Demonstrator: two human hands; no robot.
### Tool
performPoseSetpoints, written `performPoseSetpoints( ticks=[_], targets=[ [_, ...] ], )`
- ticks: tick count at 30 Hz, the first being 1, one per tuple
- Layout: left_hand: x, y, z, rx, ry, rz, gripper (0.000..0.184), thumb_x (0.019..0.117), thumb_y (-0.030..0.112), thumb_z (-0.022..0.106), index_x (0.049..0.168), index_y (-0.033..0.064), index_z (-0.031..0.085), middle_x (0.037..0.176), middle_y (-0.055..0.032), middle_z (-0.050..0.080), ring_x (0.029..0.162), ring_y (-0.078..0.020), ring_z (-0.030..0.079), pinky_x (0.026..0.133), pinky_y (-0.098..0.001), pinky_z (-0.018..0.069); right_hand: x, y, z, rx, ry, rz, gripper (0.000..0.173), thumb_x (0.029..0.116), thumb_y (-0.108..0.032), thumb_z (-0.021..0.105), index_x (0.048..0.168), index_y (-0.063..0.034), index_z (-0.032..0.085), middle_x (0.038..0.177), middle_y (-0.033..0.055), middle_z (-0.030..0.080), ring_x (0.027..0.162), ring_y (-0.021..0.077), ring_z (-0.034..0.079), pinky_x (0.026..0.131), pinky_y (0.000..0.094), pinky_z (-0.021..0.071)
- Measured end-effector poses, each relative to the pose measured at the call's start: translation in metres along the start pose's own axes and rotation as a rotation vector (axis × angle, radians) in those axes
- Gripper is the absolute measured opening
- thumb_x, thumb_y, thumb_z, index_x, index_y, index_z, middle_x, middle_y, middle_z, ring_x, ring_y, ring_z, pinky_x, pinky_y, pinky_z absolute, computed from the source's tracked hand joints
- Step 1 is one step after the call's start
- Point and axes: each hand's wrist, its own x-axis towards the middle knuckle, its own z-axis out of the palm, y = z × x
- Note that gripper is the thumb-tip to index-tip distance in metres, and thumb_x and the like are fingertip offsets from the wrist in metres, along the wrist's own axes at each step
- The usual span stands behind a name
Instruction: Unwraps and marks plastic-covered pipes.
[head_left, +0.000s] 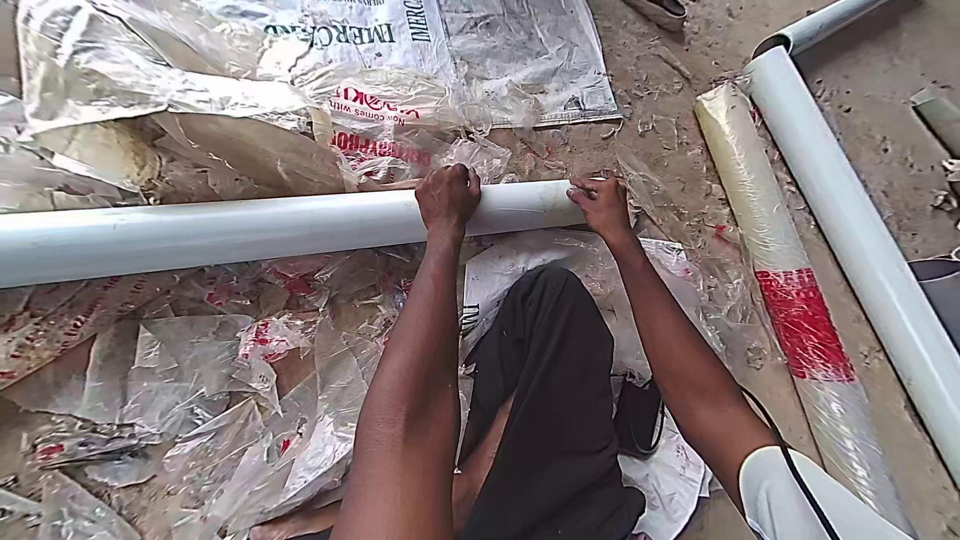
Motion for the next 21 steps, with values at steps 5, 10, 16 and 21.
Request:
performPoseSetpoints(
  ticks=[5, 10, 16, 21],
  targets=[
    [-0.004, 0.0, -0.001, 0.008, -0.007, -0.032, 0.043, 0.1031, 0.041, 0.044, 0.097, 0.009, 0.073, 0.103, -0.0149, 0.076, 0.106, -0.0349, 0.071, 0.086, -0.0579, 0.0506, -0.017, -0.009, 0.016, -0.274, 0.158, -0.075, 0.028, 0.104, -0.018, 0.054, 0.101, -0.0007, 0.075, 0.092, 0.0252, 0.073, 0.088, 0.0477, 0.071, 0.075, 0.0656, 0.0509],
    [-0.001, 0.003, -0.006, -0.003, -0.051, -0.092, 0.041, 0.1011, 0.04, 0.046, 0.098, 0.0101, 0.074, 0.104, -0.0157, 0.076, 0.106, -0.036, 0.071, 0.083, -0.06, 0.0511, -0.067, -0.013, 0.033, -0.193, 0.338, -0.293, 0.022, 0.1005, -0.003, 0.057, 0.114, -0.0012, 0.074, 0.091, 0.0219, 0.074, 0.076, 0.0414, 0.072, 0.067, 0.0577, 0.0547],
    [0.002, 0.005, -0.008, 0.016, -0.066, -0.117, 0.037, 0.0998, 0.038, 0.048, 0.099, 0.0098, 0.073, 0.105, -0.0158, 0.075, 0.105, -0.0362, 0.072, 0.081, -0.0604, 0.052, -0.089, -0.001, 0.036, -0.11, 0.346, -0.357, 0.029, 0.0956, 0.003, 0.063, 0.123, 0.0014, 0.073, 0.105, 0.0218, 0.076, 0.084, 0.0377, 0.075, 0.078, 0.0527, 0.0592],
    [0.003, 0.004, -0.01, -0.003, -0.063, -0.128, 0.036, 0.1001, 0.036, 0.048, 0.1, 0.0091, 0.073, 0.106, -0.0161, 0.075, 0.106, -0.0371, 0.071, 0.082, -0.0612, 0.0522, -0.094, 0.014, 0.03, -0.113, 0.384, -0.511, 0.027, 0.0932, 0.003, 0.062, 0.116, 0.001, 0.077, 0.087, 0.02, 0.076, 0.065, 0.0338, 0.07, 0.063, 0.0457, 0.0552]
  ],
)
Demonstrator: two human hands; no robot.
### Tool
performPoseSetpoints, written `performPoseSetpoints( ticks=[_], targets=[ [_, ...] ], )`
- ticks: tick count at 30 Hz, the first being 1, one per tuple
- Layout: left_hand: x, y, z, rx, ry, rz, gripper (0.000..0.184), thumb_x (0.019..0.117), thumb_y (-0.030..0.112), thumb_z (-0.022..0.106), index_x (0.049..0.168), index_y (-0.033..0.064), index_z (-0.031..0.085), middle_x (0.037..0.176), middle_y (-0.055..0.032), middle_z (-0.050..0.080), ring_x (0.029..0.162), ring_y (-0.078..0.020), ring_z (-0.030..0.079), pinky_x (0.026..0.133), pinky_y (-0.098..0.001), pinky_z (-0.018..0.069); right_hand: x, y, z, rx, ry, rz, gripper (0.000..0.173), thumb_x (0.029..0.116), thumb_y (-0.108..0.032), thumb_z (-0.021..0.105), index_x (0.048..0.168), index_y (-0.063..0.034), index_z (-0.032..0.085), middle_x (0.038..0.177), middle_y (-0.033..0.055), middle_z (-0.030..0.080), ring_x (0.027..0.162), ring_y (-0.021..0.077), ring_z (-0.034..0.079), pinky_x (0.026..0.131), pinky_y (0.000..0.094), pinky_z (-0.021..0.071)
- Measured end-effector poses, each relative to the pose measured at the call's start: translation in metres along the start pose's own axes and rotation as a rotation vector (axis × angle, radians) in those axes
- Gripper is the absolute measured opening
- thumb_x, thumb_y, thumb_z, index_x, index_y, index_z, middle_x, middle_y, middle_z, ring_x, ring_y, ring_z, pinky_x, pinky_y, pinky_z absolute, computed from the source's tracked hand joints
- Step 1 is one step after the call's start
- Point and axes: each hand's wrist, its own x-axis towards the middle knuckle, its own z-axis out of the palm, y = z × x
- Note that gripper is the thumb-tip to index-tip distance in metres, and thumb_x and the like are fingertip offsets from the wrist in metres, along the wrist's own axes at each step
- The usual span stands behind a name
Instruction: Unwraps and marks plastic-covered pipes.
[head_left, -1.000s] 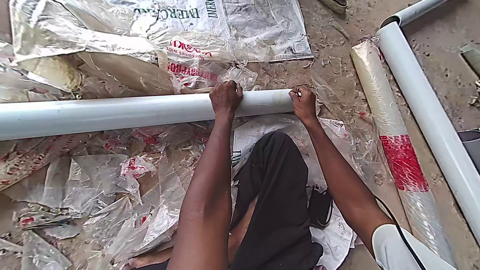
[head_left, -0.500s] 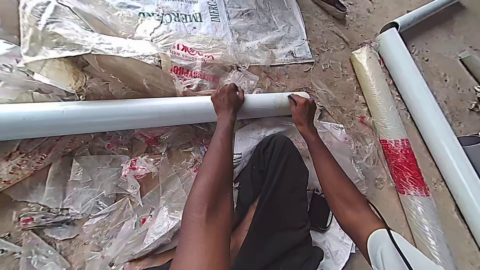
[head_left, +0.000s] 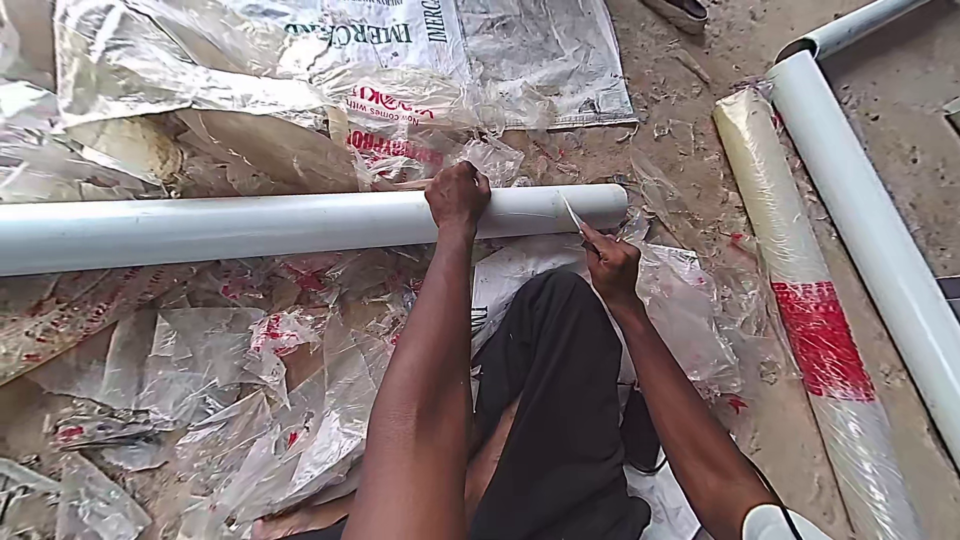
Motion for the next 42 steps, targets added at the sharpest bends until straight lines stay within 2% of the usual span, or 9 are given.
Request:
performPoseSetpoints(
  ticks=[5, 8, 11, 14, 25, 30, 36, 40, 42],
  targets=[
    [0.003, -0.001, 0.004, -0.021, 0.033, 0.015, 0.038, 0.1035, 0.036, 0.045, 0.107, 0.0113, 0.074, 0.105, -0.0148, 0.076, 0.105, -0.0361, 0.072, 0.084, -0.06, 0.0526, 0.008, 0.0, -0.008, 0.172, 0.069, 0.071, 0.02, 0.0978, -0.004, 0.065, 0.112, 0.0034, 0.077, 0.105, 0.0185, 0.077, 0.088, 0.0253, 0.077, 0.082, 0.0372, 0.0618],
    [0.002, 0.0, 0.001, -0.009, 0.034, 0.026, 0.041, 0.1043, 0.036, 0.043, 0.099, 0.0073, 0.073, 0.103, -0.0174, 0.075, 0.104, -0.038, 0.072, 0.083, -0.061, 0.0516, 0.043, -0.011, -0.02, 0.307, 0.162, 0.22, 0.028, 0.0932, -0.018, 0.077, 0.115, 0.0003, 0.074, 0.107, 0.0123, 0.075, 0.067, 0.0057, 0.056, 0.061, 0.0214, 0.0445],
    [0.001, 0.001, 0.003, 0.003, 0.03, 0.04, 0.043, 0.1042, 0.036, 0.042, 0.096, 0.0061, 0.071, 0.101, -0.0187, 0.075, 0.103, -0.0386, 0.072, 0.082, -0.0616, 0.0514, 0.074, -0.011, -0.018, 0.196, -0.155, 0.421, 0.063, 0.0879, -0.045, 0.079, 0.134, -0.0039, 0.067, 0.128, 0.0166, 0.07, 0.111, 0.0284, 0.07, 0.098, 0.0487, 0.0526],
    [0.002, 0.0, 0.001, 0.004, 0.031, 0.029, 0.043, 0.1045, 0.038, 0.042, 0.097, 0.0068, 0.071, 0.102, -0.018, 0.075, 0.104, -0.0377, 0.072, 0.083, -0.0611, 0.0515, 0.08, -0.005, 0.01, 0.106, -0.44, 0.477, 0.051, 0.0971, -0.04, 0.07, 0.139, -0.0107, 0.067, 0.14, 0.0117, 0.066, 0.122, 0.0383, 0.065, 0.103, 0.0629, 0.0449],
    [0.036, 0.003, -0.009, -0.02, -0.037, -0.074, 0.042, 0.1053, 0.037, 0.043, 0.11, 0.0074, 0.072, 0.118, -0.0202, 0.072, 0.115, -0.0407, 0.068, 0.089, -0.0652, 0.0512, -0.01, 0.013, 0.006, 0.267, -0.048, -0.108, 0.021, 0.0945, -0.001, 0.061, 0.105, -0.0008, 0.08, 0.092, 0.0153, 0.079, 0.076, 0.0249, 0.076, 0.07, 0.0391, 0.0606],
    [0.057, 0.003, -0.008, -0.02, 0.008, -0.016, 0.042, 0.1066, 0.037, 0.043, 0.118, 0.0079, 0.071, 0.121, -0.0218, 0.071, 0.118, -0.0434, 0.066, 0.093, -0.0679, 0.0485, -0.045, 0.014, -0.029, 0.329, -0.184, 0.094, 0.021, 0.0983, -0.009, 0.063, 0.108, -0.0032, 0.08, 0.098, 0.0129, 0.079, 0.087, 0.0179, 0.077, 0.082, 0.0336, 0.0606],
    [0.059, 0.002, -0.009, -0.037, 0.019, 0.003, 0.042, 0.1069, 0.038, 0.044, 0.117, 0.0078, 0.072, 0.122, -0.0211, 0.071, 0.119, -0.0421, 0.066, 0.094, -0.0667, 0.049, 0.012, -0.023, -0.016, 0.303, 0.028, 0.519, 0.028, 0.0969, -0.032, 0.072, 0.087, -0.006, 0.072, 0.062, -0.0015, 0.058, 0.047, 0.0034, 0.047, 0.048, 0.0236, 0.0423],
    [0.061, -0.001, -0.009, -0.058, 0.028, 0.006, 0.042, 0.1068, 0.039, 0.045, 0.12, 0.0109, 0.072, 0.122, -0.0179, 0.072, 0.12, -0.0391, 0.066, 0.096, -0.0643, 0.0496, 0.041, -0.022, 0.002, 0.225, -0.161, 0.791, 0.05, 0.1042, -0.027, 0.061, 0.148, -0.0072, 0.046, 0.084, 0.0193, 0.061, 0.061, 0.0323, 0.056, 0.057, 0.0505, 0.0509],
    [0.064, 0.0, -0.009, -0.053, 0.028, 0.012, 0.042, 0.1069, 0.039, 0.044, 0.12, 0.0111, 0.072, 0.122, -0.0175, 0.072, 0.12, -0.0394, 0.066, 0.096, -0.0651, 0.0493, 0.05, -0.022, 0.015, 0.132, -0.136, 0.865, 0.05, 0.1051, -0.027, 0.058, 0.151, -0.0098, 0.052, 0.091, 0.0207, 0.067, 0.075, 0.0362, 0.063, 0.069, 0.0556, 0.0515]
  ],
)
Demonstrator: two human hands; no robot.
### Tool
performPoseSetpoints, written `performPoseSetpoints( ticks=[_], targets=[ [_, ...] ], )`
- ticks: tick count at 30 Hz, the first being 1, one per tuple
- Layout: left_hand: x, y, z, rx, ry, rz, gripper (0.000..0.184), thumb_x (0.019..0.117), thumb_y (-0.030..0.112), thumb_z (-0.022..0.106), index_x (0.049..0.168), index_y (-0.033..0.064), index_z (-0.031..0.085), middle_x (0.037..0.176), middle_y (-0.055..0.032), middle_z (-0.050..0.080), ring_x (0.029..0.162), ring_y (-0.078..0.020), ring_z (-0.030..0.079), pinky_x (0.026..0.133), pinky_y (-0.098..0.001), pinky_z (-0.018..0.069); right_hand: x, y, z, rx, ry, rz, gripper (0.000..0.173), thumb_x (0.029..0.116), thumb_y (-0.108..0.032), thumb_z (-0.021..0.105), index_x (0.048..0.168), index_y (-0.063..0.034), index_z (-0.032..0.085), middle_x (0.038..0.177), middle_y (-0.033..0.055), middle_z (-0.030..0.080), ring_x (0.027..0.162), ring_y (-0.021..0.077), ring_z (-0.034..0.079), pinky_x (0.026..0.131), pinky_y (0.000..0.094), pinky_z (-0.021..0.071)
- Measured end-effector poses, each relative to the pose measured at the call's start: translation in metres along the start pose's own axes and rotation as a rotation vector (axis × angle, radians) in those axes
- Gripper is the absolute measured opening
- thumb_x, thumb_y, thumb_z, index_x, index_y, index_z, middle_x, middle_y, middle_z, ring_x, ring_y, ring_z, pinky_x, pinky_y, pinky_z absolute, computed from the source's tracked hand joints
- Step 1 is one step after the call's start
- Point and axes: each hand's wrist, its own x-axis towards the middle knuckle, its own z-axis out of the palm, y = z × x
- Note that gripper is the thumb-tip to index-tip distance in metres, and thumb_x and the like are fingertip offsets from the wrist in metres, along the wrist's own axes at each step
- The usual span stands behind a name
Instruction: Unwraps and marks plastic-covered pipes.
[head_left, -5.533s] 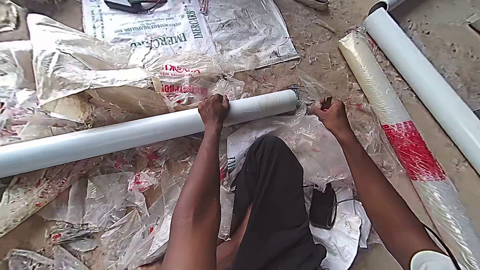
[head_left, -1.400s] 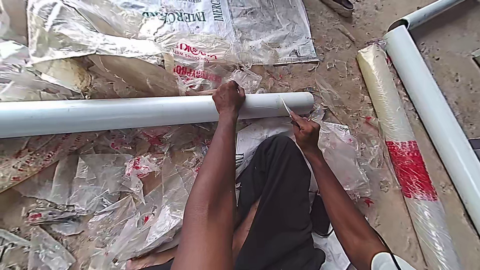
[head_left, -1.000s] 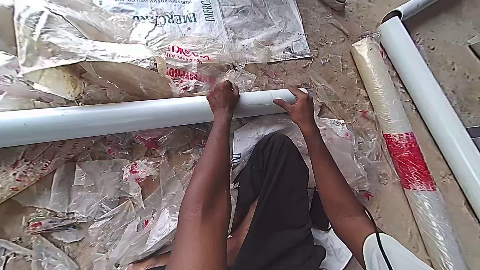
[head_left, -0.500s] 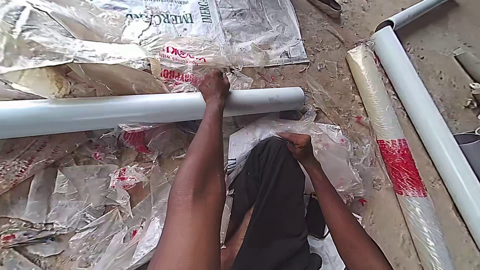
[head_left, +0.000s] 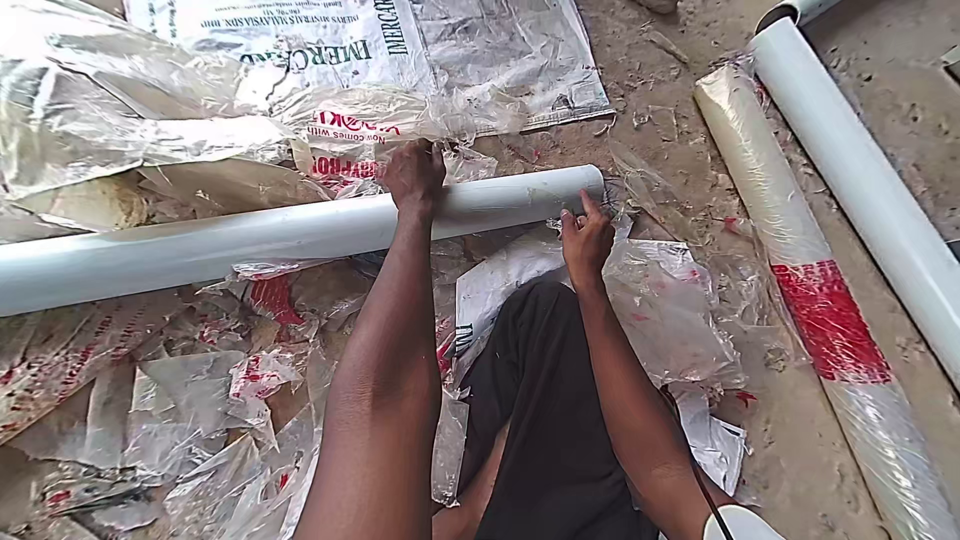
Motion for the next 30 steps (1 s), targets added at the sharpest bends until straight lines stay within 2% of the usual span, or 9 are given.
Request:
performPoseSetpoints(
  ticks=[2, 4, 8, 14, 18, 22, 25, 27, 30],
  targets=[
    [0.004, 0.0, 0.0, 0.017, 0.008, 0.001, 0.042, 0.1066, 0.04, 0.044, 0.12, 0.0123, 0.073, 0.122, -0.0163, 0.073, 0.12, -0.038, 0.067, 0.096, -0.0644, 0.0494, 0.011, -0.002, 0.013, -0.027, 0.055, 0.05, 0.037, 0.1035, -0.03, 0.061, 0.136, -0.0147, 0.07, 0.098, 0.0168, 0.075, 0.085, 0.0335, 0.071, 0.079, 0.0565, 0.0528],
    [0.003, 0.0, 0.001, 0.026, 0.009, 0.004, 0.042, 0.1063, 0.04, 0.045, 0.12, 0.0126, 0.073, 0.122, -0.0162, 0.073, 0.12, -0.0379, 0.066, 0.096, -0.064, 0.0491, 0.014, -0.001, 0.018, -0.049, 0.087, 0.056, 0.031, 0.1031, -0.032, 0.061, 0.123, -0.0149, 0.078, 0.102, 0.0149, 0.077, 0.093, 0.0338, 0.072, 0.084, 0.0573, 0.0515],
    [0.003, 0.001, 0.003, 0.028, 0.024, 0.019, 0.042, 0.1061, 0.041, 0.045, 0.117, 0.0123, 0.073, 0.12, -0.0167, 0.073, 0.119, -0.0388, 0.067, 0.095, -0.0644, 0.0494, 0.02, 0.0, 0.022, -0.041, 0.14, 0.077, 0.025, 0.0997, -0.029, 0.065, 0.1, -0.0102, 0.08, 0.09, 0.0142, 0.076, 0.086, 0.033, 0.072, 0.078, 0.0567, 0.0518],
    [0.0, -0.002, 0.004, 0.014, 0.033, 0.032, 0.044, 0.107, 0.042, 0.043, 0.119, 0.0123, 0.073, 0.121, -0.0177, 0.073, 0.12, -0.0395, 0.066, 0.096, -0.0667, 0.0478, 0.022, 0.003, 0.024, 0.109, 0.172, 0.113, 0.02, 0.0977, -0.024, 0.068, 0.101, -0.0078, 0.078, 0.087, 0.0106, 0.075, 0.081, 0.0264, 0.07, 0.078, 0.0506, 0.0523],
    [-0.001, 0.002, 0.004, 0.028, 0.038, 0.044, 0.042, 0.1069, 0.04, 0.044, 0.12, 0.0123, 0.073, 0.12, -0.0177, 0.073, 0.119, -0.0394, 0.067, 0.096, -0.0651, 0.0493, 0.027, 0.004, 0.03, 0.029, 0.149, 0.057, 0.024, 0.0991, -0.022, 0.063, 0.107, -0.0022, 0.073, 0.09, 0.0171, 0.073, 0.085, 0.0333, 0.07, 0.08, 0.0551, 0.0528],
    [-0.002, 0.004, -0.003, 0.03, 0.032, 0.059, 0.04, 0.1065, 0.036, 0.045, 0.12, 0.0118, 0.073, 0.117, -0.0183, 0.074, 0.116, -0.0399, 0.068, 0.094, -0.064, 0.0504, 0.027, 0.012, 0.034, 0.116, 0.057, 0.014, 0.024, 0.101, -0.018, 0.058, 0.112, 0.0014, 0.067, 0.085, 0.0154, 0.067, 0.077, 0.0287, 0.066, 0.075, 0.0502, 0.0517],
    [0.003, 0.006, -0.004, 0.037, 0.031, 0.043, 0.04, 0.1064, 0.037, 0.044, 0.12, 0.0131, 0.073, 0.116, -0.0178, 0.074, 0.115, -0.0395, 0.069, 0.092, -0.0644, 0.0511, 0.011, 0.028, 0.03, 0.234, 0.0, -0.158, 0.022, 0.107, -0.022, 0.051, 0.114, -0.0035, 0.061, 0.071, 0.0081, 0.05, 0.055, 0.0197, 0.045, 0.053, 0.039, 0.0418],
    [0.007, 0.006, -0.003, 0.034, 0.024, 0.048, 0.041, 0.1066, 0.038, 0.044, 0.121, 0.0135, 0.073, 0.117, -0.017, 0.074, 0.115, -0.0391, 0.069, 0.093, -0.0646, 0.0505, 0.002, 0.039, 0.029, 0.328, 0.013, -0.208, 0.023, 0.1083, -0.026, 0.051, 0.117, -0.0062, 0.061, 0.071, 0.0069, 0.049, 0.051, 0.0162, 0.041, 0.047, 0.0342, 0.0391],
    [0.009, 0.005, -0.001, 0.044, 0.027, 0.053, 0.041, 0.1065, 0.038, 0.043, 0.121, 0.0136, 0.073, 0.117, -0.0167, 0.074, 0.115, -0.0383, 0.069, 0.094, -0.0641, 0.05, 0.009, 0.027, 0.026, 0.304, 0.147, -0.133, 0.027, 0.1018, -0.022, 0.063, 0.119, -0.0011, 0.063, 0.081, 0.009, 0.063, 0.063, 0.0155, 0.055, 0.062, 0.0353, 0.0483]
  ],
)
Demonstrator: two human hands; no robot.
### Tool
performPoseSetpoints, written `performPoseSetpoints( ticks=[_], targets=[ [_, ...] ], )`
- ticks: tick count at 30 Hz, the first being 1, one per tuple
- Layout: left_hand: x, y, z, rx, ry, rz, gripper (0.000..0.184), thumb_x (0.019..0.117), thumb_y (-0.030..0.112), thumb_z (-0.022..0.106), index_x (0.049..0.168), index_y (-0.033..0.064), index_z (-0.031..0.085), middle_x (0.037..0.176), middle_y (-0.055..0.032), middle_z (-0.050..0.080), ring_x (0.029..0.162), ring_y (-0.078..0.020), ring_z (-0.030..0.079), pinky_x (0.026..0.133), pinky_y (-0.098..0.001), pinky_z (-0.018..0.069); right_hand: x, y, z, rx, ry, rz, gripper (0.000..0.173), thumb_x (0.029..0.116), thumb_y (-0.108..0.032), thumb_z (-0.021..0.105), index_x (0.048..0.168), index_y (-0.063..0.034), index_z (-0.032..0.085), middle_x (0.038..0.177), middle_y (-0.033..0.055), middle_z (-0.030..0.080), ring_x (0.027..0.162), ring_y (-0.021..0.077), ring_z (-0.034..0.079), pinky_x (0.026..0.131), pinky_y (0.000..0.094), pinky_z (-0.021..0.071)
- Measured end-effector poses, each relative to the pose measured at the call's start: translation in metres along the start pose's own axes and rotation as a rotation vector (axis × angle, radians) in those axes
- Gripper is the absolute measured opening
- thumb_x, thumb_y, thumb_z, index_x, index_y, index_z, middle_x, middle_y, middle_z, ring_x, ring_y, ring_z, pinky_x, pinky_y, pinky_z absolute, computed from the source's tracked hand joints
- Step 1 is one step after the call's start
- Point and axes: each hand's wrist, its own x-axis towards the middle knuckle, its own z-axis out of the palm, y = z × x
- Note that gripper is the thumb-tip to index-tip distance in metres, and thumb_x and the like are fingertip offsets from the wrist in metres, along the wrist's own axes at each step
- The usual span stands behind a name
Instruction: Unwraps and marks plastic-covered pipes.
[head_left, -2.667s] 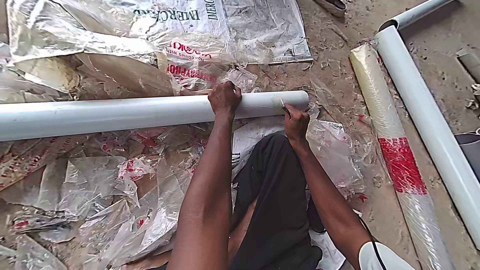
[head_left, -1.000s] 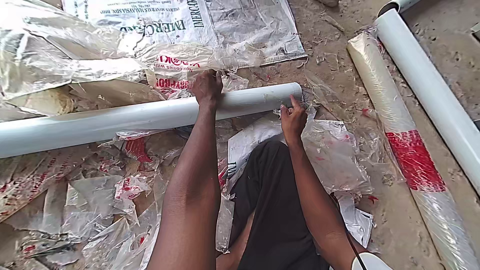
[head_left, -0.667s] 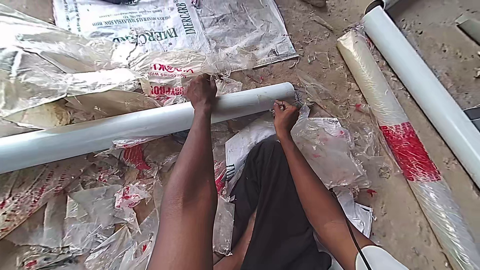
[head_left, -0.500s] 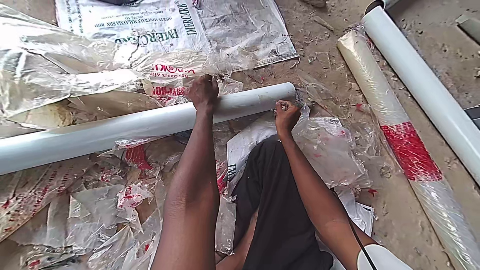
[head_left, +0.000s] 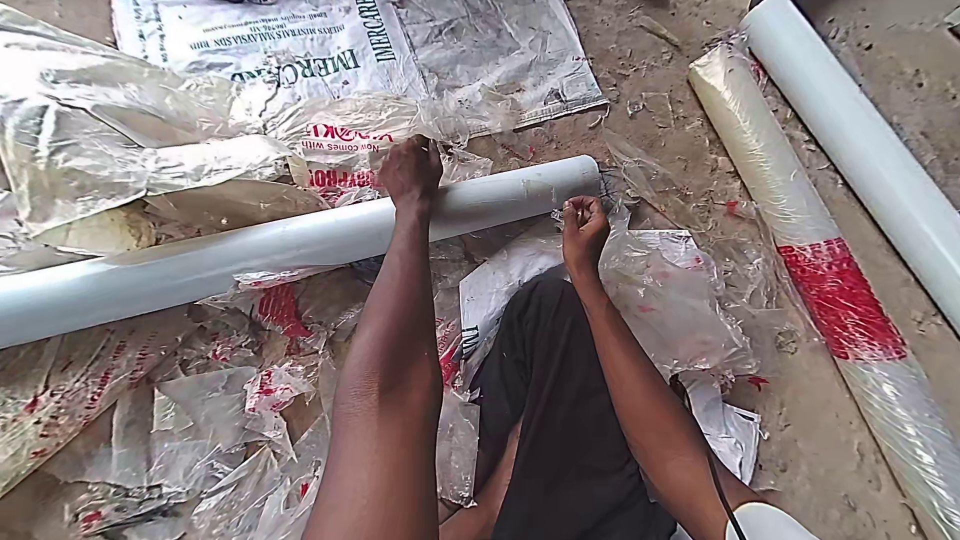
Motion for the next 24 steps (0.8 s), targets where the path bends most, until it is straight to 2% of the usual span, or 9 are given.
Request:
performPoseSetpoints(
  ticks=[2, 3, 5, 7, 11, 14, 18, 21, 24],
  targets=[
    [-0.001, 0.001, 0.001, 0.003, 0.006, 0.005, 0.041, 0.1065, 0.039, 0.044, 0.121, 0.0137, 0.073, 0.117, -0.0167, 0.074, 0.115, -0.0387, 0.069, 0.093, -0.0647, 0.0501, 0.008, -0.004, 0.0, -0.116, -0.036, 0.084, 0.051, 0.0934, -0.033, 0.076, 0.128, 0.0017, 0.061, 0.096, 0.0183, 0.067, 0.08, 0.0278, 0.064, 0.078, 0.0478, 0.0528],
    [-0.002, 0.001, 0.0, 0.001, 0.008, 0.007, 0.041, 0.1065, 0.038, 0.044, 0.12, 0.0137, 0.073, 0.117, -0.0168, 0.075, 0.115, -0.0391, 0.069, 0.093, -0.0651, 0.0501, 0.011, -0.006, 0.002, -0.189, -0.074, 0.096, 0.057, 0.0921, -0.039, 0.077, 0.127, 0.0022, 0.06, 0.096, 0.0207, 0.068, 0.083, 0.0331, 0.065, 0.08, 0.0532, 0.0522],
    [-0.005, 0.0, 0.0, 0.002, 0.022, 0.016, 0.04, 0.1062, 0.038, 0.044, 0.119, 0.0145, 0.074, 0.115, -0.0156, 0.075, 0.113, -0.0381, 0.07, 0.091, -0.0644, 0.0506, 0.016, -0.006, 0.007, -0.332, -0.136, 0.034, 0.05, 0.099, -0.042, 0.067, 0.12, 0.0027, 0.061, 0.09, 0.022, 0.068, 0.081, 0.039, 0.067, 0.075, 0.0585, 0.0512],
    [-0.009, 0.0, 0.001, 0.003, 0.027, 0.037, 0.041, 0.1068, 0.038, 0.043, 0.119, 0.013, 0.073, 0.114, -0.0168, 0.075, 0.114, -0.0391, 0.069, 0.092, -0.0644, 0.0504, 0.02, -0.001, 0.01, -0.436, -0.183, -0.048, 0.036, 0.1084, -0.032, 0.051, 0.118, 0.0012, 0.061, 0.088, 0.0218, 0.068, 0.081, 0.0419, 0.069, 0.072, 0.0599, 0.0514],
    [-0.015, -0.004, 0.002, 0.006, 0.048, 0.073, 0.04, 0.1068, 0.037, 0.043, 0.12, 0.0136, 0.073, 0.112, -0.0151, 0.076, 0.112, -0.0369, 0.07, 0.091, -0.0622, 0.0514, 0.025, 0.007, 0.009, -0.54, -0.262, -0.124, 0.032, 0.1105, -0.023, 0.037, 0.118, 0.0008, 0.057, 0.086, 0.0229, 0.067, 0.084, 0.044, 0.07, 0.07, 0.0596, 0.0519],
    [-0.019, 0.0, 0.0, 0.018, 0.06, 0.074, 0.041, 0.1073, 0.037, 0.042, 0.12, 0.0134, 0.073, 0.111, -0.0154, 0.076, 0.11, -0.0371, 0.071, 0.089, -0.0624, 0.0518, 0.026, 0.011, 0.001, -0.417, -0.345, -0.213, 0.029, 0.1075, -0.017, 0.038, 0.109, 0.0056, 0.057, 0.079, 0.0212, 0.062, 0.075, 0.0396, 0.066, 0.068, 0.0562, 0.05],
    [-0.015, 0.003, -0.001, 0.04, 0.072, 0.055, 0.04, 0.1061, 0.037, 0.043, 0.117, 0.0135, 0.074, 0.109, -0.0167, 0.076, 0.108, -0.0386, 0.072, 0.087, -0.0627, 0.0523, 0.004, -0.01, 0.002, -0.206, -0.376, -0.344, 0.026, 0.1081, -0.018, 0.042, 0.097, 0.0, 0.056, 0.064, 0.0086, 0.047, 0.051, 0.0207, 0.049, 0.049, 0.039, 0.0415],
    [-0.014, 0.001, 0.004, 0.03, 0.053, 0.06, 0.039, 0.1055, 0.035, 0.044, 0.118, 0.0123, 0.073, 0.108, -0.0168, 0.076, 0.107, -0.0394, 0.071, 0.087, -0.063, 0.052, -0.003, -0.026, 0.005, -0.055, -0.422, -0.345, 0.022, 0.1053, -0.014, 0.042, 0.095, -0.0009, 0.057, 0.064, 0.0025, 0.046, 0.053, 0.0122, 0.046, 0.053, 0.032, 0.0409],
    [-0.013, 0.0, 0.002, 0.008, 0.066, 0.06, 0.039, 0.106, 0.035, 0.044, 0.117, 0.0117, 0.074, 0.108, -0.0175, 0.076, 0.107, -0.0398, 0.071, 0.087, -0.0634, 0.0517, -0.007, -0.026, -0.005, -0.031, -0.277, -0.213, 0.027, 0.1083, -0.023, 0.044, 0.1, -0.0016, 0.059, 0.068, 0.0058, 0.051, 0.053, 0.0143, 0.05, 0.052, 0.0331, 0.0449]
  ],
)
